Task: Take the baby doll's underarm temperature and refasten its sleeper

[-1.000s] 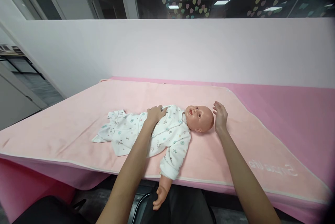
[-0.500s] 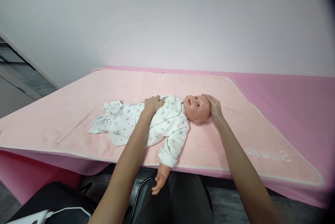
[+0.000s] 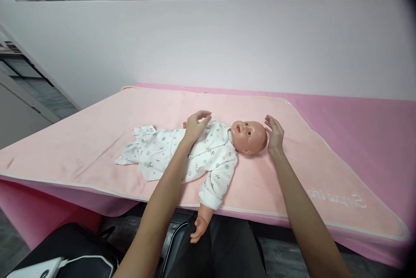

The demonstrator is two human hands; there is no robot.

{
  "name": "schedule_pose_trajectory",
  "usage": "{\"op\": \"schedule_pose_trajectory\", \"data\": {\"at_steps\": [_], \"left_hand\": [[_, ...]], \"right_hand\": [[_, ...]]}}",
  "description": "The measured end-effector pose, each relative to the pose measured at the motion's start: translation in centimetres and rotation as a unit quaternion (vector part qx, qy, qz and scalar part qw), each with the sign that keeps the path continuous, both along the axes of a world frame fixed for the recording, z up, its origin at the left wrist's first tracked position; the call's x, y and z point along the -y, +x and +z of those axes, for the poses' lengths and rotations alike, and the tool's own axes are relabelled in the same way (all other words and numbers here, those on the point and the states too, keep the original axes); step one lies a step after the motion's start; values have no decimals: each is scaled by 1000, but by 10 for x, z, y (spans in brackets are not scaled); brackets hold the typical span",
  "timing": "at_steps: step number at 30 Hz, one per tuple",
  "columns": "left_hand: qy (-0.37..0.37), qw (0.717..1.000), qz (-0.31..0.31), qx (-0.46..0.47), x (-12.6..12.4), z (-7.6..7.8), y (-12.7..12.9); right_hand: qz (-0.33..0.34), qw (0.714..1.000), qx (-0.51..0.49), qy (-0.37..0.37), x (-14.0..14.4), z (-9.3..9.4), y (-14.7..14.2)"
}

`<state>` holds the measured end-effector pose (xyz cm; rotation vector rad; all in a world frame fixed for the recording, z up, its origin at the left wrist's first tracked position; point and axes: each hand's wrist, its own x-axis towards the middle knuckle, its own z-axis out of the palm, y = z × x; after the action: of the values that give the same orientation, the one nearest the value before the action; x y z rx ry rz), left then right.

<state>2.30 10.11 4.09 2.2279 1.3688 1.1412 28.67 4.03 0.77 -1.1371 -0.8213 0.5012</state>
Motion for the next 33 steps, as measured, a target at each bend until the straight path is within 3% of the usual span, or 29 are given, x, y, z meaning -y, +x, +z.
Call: {"op": "schedule_pose_trajectory", "data": {"at_steps": [2,5,8,10,14,20,29,33], "left_hand": [[11,1000,-28,0,2,1,1],[23,993,64,-93,0,-3,-4],[-62,971,110,-201,-6,-9,-12],[-102,959,104,-243,-9,-10,-15],[-111,951,129,-256,-8,-8,-15],[-107,950,135,-262,-4,-6,-12],[-135,943,124,-278,-5,-4,-11],[-131,946,121,-269,-6,-7,-11]], "right_hand": [[26,1000,3,0,-1,0,-1],[98,995,23,-13,-2,0,-4],[124,992,21,-25,-2,-1,-6],[119,993,11,-25,-2,-2,-6],[111,993,10,-28,-3,-3,-6],[24,1000,-1,-17,-5,-5,-4],[-53,999,-8,-5,-2,-6,4],[-31,999,-17,-7,-3,-5,3]]}}
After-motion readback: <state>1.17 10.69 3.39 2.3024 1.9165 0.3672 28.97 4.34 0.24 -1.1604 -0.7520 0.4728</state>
